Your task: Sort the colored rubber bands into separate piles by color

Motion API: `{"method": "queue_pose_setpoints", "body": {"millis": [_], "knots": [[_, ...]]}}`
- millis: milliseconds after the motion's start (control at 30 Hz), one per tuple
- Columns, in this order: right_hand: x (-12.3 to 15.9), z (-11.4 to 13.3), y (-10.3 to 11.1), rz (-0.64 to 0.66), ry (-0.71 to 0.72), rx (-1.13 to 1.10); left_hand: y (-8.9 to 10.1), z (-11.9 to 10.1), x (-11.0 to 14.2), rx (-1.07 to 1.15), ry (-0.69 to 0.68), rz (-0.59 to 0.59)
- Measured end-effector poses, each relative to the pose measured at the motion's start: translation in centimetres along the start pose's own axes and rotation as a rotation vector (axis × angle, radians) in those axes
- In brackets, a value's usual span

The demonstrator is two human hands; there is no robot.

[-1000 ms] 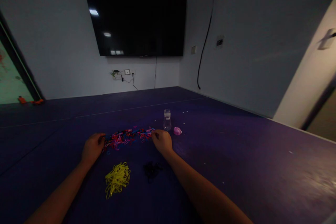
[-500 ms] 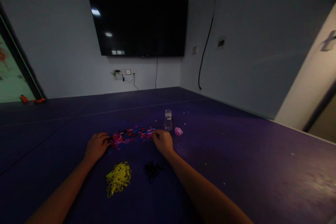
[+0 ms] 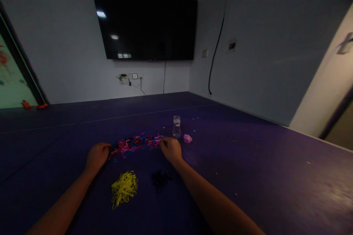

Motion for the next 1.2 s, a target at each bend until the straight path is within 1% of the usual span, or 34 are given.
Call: {"method": "queue_pose_setpoints", "body": {"millis": [67, 100, 200, 267, 400, 500, 567, 733, 1000, 1100, 1200], "knots": [[0.0, 0.0, 0.0, 0.004, 0.000, 0.001, 0.3, 0.2, 0.1, 0.040, 0.016, -0.038], [0.0, 0.1, 0.0, 0.008, 0.001, 0.003, 0.4, 0.1, 0.0, 0.068, 0.002, -0.046], [0.0, 0.1, 0.1, 0.015, -0.005, 0.007, 0.3, -0.7, -0.1, 0.134, -0.108, -0.027], [0.0, 0.1, 0.1, 0.014, -0.009, 0.007, -0.1, -1.0, -0.3, 0.142, -0.157, -0.001], [0.0, 0.1, 0.1, 0.010, -0.002, 0.008, -0.5, -0.5, -0.4, 0.116, -0.129, 0.004], [0.0, 0.1, 0.1, 0.021, -0.005, 0.015, -0.1, -0.3, -0.3, 0.144, -0.112, -0.033], [0.0, 0.1, 0.1, 0.024, -0.010, 0.021, 0.3, -0.7, -0.2, 0.181, -0.127, -0.054], [0.0, 0.3, 0.3, 0.033, -0.004, 0.014, 0.2, -1.9, 0.1, 0.224, -0.195, 0.019], [0.1, 0.2, 0.3, 0.014, 0.003, 0.025, -0.5, -1.5, -0.2, 0.225, -0.168, 0.072], [0.0, 0.2, 0.2, 0.023, -0.001, 0.020, -0.6, -0.8, -0.4, 0.281, -0.135, 0.049], [0.0, 0.2, 0.2, 0.026, 0.001, 0.014, -0.5, 0.2, -0.5, 0.372, -0.066, -0.005]]}}
Point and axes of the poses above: each hand's wrist, its own x-axis away from the middle knuckle, its own y-axis out of the back of the hand, z = x × y, the point moved 7 cm from there along -x, towards the middle knuckle, and after that the axes turned 2 degrees about y, right-handed, at the moved point
